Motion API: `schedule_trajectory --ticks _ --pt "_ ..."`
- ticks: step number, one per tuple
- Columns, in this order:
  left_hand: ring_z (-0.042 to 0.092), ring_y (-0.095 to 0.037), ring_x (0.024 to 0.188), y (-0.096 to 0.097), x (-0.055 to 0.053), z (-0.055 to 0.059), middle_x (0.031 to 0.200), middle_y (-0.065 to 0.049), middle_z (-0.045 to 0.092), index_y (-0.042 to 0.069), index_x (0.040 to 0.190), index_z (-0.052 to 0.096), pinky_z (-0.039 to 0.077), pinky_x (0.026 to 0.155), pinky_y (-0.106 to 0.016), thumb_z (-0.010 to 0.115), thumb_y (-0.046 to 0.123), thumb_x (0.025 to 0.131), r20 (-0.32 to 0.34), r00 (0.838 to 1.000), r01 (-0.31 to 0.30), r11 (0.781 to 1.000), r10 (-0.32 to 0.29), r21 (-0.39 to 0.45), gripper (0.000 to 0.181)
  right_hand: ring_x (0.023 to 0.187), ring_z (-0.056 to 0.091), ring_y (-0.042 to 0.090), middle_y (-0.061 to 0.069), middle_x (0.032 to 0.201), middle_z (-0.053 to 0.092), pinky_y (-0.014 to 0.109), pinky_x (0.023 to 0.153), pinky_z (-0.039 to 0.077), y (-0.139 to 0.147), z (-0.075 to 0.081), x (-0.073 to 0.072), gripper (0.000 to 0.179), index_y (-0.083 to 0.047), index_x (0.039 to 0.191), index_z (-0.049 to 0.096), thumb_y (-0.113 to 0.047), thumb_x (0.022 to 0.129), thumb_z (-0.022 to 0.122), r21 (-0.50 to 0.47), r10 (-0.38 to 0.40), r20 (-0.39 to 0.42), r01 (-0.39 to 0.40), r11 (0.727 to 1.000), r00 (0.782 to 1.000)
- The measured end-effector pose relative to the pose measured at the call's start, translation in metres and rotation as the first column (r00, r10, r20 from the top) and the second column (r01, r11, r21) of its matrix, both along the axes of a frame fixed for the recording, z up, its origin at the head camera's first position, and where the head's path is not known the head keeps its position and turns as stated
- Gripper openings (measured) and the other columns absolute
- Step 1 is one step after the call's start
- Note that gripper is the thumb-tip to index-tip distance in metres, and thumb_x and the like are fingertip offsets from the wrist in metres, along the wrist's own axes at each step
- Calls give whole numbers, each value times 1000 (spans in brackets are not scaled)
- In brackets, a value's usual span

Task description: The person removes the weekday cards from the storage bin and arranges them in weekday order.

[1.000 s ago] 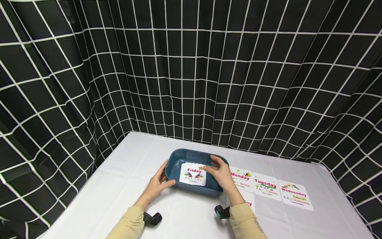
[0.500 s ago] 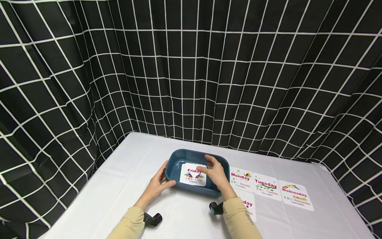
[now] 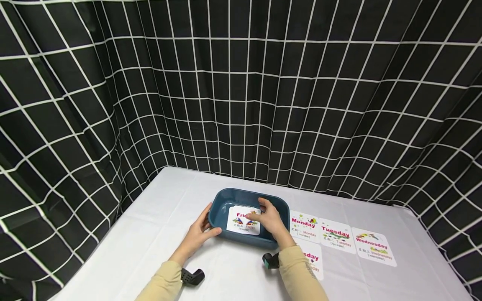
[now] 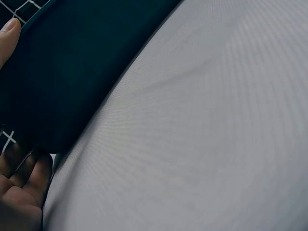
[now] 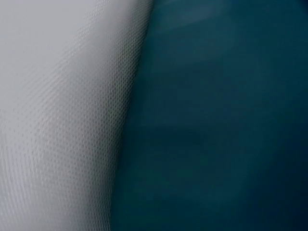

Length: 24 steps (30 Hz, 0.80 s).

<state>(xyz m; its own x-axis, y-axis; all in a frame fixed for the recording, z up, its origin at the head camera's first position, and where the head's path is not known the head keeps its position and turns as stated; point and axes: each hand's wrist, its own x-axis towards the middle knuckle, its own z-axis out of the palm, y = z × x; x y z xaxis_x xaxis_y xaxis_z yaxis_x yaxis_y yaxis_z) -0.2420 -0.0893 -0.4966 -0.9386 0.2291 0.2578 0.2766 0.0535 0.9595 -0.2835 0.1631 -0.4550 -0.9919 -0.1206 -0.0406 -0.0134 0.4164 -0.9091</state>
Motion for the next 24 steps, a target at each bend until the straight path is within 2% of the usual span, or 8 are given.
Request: schedule_trajectory --ticks 4,10,17,24 --pt "37 -42 124 0 3 4 140 -30 33 -2 146 18 34 102 -49 74 11 80 -2 1000 -2 1000 2 -10 88 125 35 40 26 139 35 53 99 36 -3 -3 -3 84 3 139 34 -25 73 80 36 -3 0 3 999 1000" --pt "36 -42 125 0 1 2 140 -29 32 -2 146 18 33 102 -49 74 11 79 -3 1000 -3 1000 3 -1 88 125 34 44 28 139 34 54 100 34 -6 -8 -4 85 8 137 33 -20 72 81 118 13 -9 -12 993 1000" --pt "38 -28 128 0 -14 -26 143 -17 35 14 149 21 36 103 -36 76 21 78 0 999 -48 998 48 -36 89 122 36 46 32 135 35 55 100 33 -9 -9 -4 90 13 135 32 -22 70 83 202 21 -3 -20 979 1000" --pt "36 -35 128 0 -16 -29 143 -22 32 9 149 18 34 103 -44 75 16 79 -5 1000 -29 999 29 -24 90 124 33 45 33 136 33 54 102 30 -8 -11 -8 92 13 136 30 -23 70 83 218 25 48 -35 975 999"
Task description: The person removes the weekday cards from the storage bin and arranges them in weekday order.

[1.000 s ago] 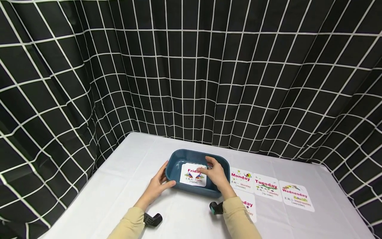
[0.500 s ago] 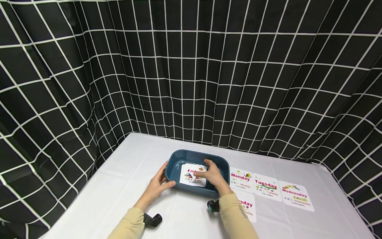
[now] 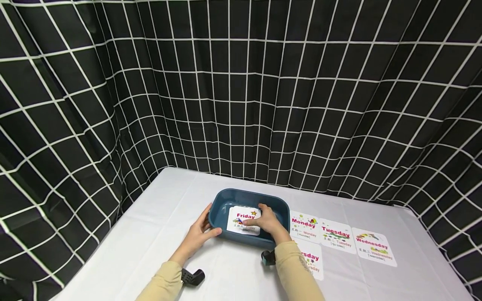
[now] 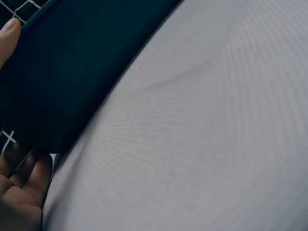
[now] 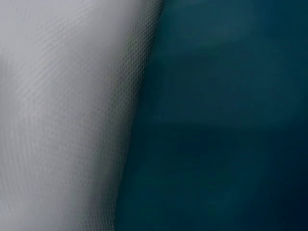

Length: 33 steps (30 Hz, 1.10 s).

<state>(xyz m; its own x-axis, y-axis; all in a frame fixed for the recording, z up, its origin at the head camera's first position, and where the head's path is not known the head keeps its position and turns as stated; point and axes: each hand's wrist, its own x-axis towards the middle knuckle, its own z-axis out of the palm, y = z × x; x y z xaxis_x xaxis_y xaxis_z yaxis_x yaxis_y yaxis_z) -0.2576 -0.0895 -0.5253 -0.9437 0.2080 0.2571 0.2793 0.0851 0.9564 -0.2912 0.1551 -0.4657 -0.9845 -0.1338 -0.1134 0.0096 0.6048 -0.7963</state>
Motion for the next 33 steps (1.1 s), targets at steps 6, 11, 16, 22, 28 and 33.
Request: schedule_trajectory --ticks 6,11,16,22,28,33 --pt "37 -31 128 0 0 0 143 -20 34 10 149 20 35 103 -40 76 16 79 3 1000 -10 1000 10 -1 90 122 33 45 33 133 35 55 102 29 1 -3 -3 94 14 133 36 -24 64 86 155 33 -34 -28 988 999" --pt "37 -28 128 0 1 2 143 -17 35 13 149 21 35 103 -37 76 18 79 8 1000 -18 1000 18 -5 89 120 32 45 31 130 36 57 100 29 2 -5 -3 97 13 133 37 -27 60 88 234 45 -61 -29 972 997" --pt "36 -36 127 1 7 12 142 -24 33 6 148 19 34 103 -45 75 14 80 2 1000 2 1000 -2 2 89 116 33 44 30 127 38 56 99 30 2 -6 -3 97 12 132 39 -29 59 89 265 45 -73 -24 964 996" --pt "35 -40 127 1 16 31 141 -29 31 -1 147 15 34 103 -46 73 12 80 14 1000 29 999 -28 -14 89 112 34 40 27 126 39 54 98 32 3 -6 -1 97 10 132 41 -27 57 90 300 55 -80 -28 953 995" --pt "33 -40 128 1 19 36 142 -28 30 -1 147 16 33 104 -47 73 12 81 19 1000 24 1000 -24 -18 88 110 34 40 26 127 38 55 96 33 3 -5 0 100 10 134 40 -26 55 91 328 79 -85 -47 944 993" --pt "33 -40 128 1 19 35 142 -28 30 0 147 16 32 104 -48 73 11 81 16 1000 25 1000 -25 -6 88 109 35 39 25 126 39 52 95 34 3 -6 -1 96 9 131 44 -25 54 91 334 78 -98 -42 942 992"
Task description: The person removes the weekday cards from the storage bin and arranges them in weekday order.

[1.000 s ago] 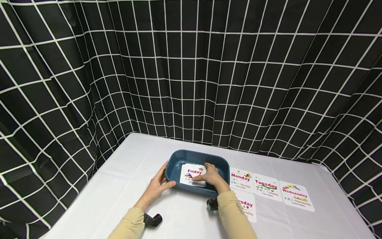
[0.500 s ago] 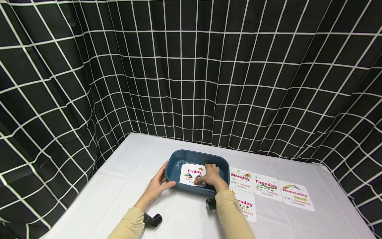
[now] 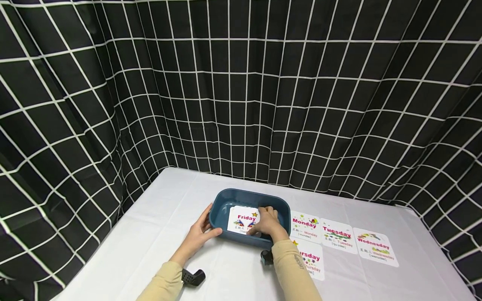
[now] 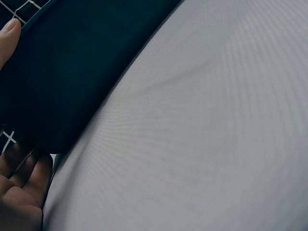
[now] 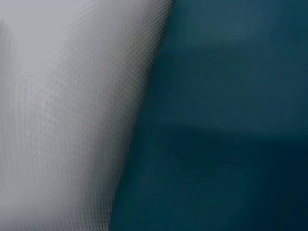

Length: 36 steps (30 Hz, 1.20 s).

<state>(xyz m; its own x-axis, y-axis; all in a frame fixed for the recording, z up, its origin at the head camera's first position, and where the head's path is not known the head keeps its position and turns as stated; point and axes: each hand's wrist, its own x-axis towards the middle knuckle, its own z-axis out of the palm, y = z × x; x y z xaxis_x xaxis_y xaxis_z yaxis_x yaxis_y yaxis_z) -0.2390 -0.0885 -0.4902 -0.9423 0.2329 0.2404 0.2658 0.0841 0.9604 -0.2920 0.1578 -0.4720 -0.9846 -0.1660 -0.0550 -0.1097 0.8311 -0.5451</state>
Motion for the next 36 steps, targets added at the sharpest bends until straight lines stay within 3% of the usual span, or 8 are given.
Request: schedule_trajectory --ticks 5,12,19,30,36 --pt "34 -41 126 0 0 -1 141 -29 30 -1 146 16 33 103 -49 73 10 80 -4 1000 5 1000 -5 6 88 108 36 41 25 122 40 52 95 35 1 0 0 90 8 125 48 -27 54 91 11 -9 6 9 1000 1000" --pt "35 -40 126 0 -1 -1 142 -28 30 0 147 16 34 103 -45 73 13 81 -5 1000 5 1000 -5 -1 89 107 37 42 25 118 38 55 94 36 3 3 2 85 5 121 46 -27 56 90 -15 -49 80 51 999 996" --pt "35 -41 126 -1 -1 -3 142 -29 30 0 147 16 33 103 -47 73 12 81 -3 1000 10 1000 -10 14 88 105 39 41 26 117 38 55 92 38 4 6 0 88 6 122 43 -27 55 90 -4 -73 116 74 997 991" --pt "35 -40 126 0 -1 -2 141 -28 31 1 147 17 33 103 -47 74 11 80 2 1000 5 1000 -5 21 89 104 41 39 25 113 40 54 92 39 5 6 -2 85 6 118 42 -26 56 90 -5 -104 131 105 994 986" --pt "36 -41 125 -1 -1 -3 141 -28 32 2 147 17 33 103 -48 74 11 80 6 1000 3 1000 -3 26 89 101 45 37 22 108 45 51 91 40 7 1 -3 88 7 115 39 -24 52 92 -60 -130 112 137 989 985"
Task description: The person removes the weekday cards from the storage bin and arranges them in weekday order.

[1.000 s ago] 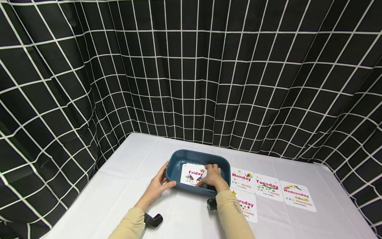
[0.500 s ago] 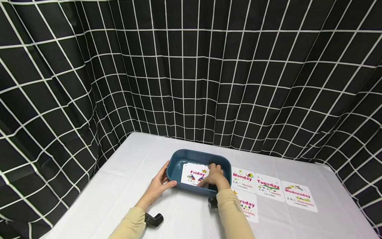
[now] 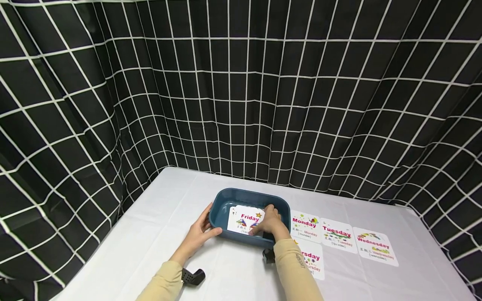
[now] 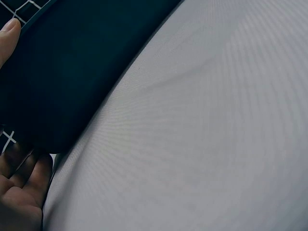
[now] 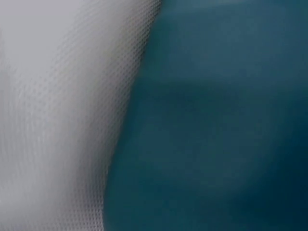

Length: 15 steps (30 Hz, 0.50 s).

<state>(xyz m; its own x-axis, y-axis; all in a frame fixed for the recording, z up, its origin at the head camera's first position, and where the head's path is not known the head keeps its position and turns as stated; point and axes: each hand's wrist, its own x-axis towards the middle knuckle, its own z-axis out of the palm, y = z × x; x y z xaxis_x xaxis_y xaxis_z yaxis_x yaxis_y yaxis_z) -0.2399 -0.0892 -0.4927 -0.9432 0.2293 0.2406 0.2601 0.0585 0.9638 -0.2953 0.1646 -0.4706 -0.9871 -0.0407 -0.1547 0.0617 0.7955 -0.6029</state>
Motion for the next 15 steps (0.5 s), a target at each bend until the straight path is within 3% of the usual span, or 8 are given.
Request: schedule_trajectory --ticks 10,15 --pt "34 -38 128 0 2 3 142 -26 32 2 147 17 33 104 -46 74 15 80 9 1000 -11 999 11 -33 89 92 51 34 27 102 52 47 82 45 -1 6 0 82 4 114 36 -13 55 90 -59 -53 5 54 997 999" --pt "34 -38 127 0 -3 -6 142 -26 32 2 147 17 33 103 -46 74 14 80 1 1000 -10 1000 10 -25 90 93 51 33 27 105 53 46 81 45 0 8 1 77 5 115 38 -8 58 88 -61 -63 -10 62 996 998"
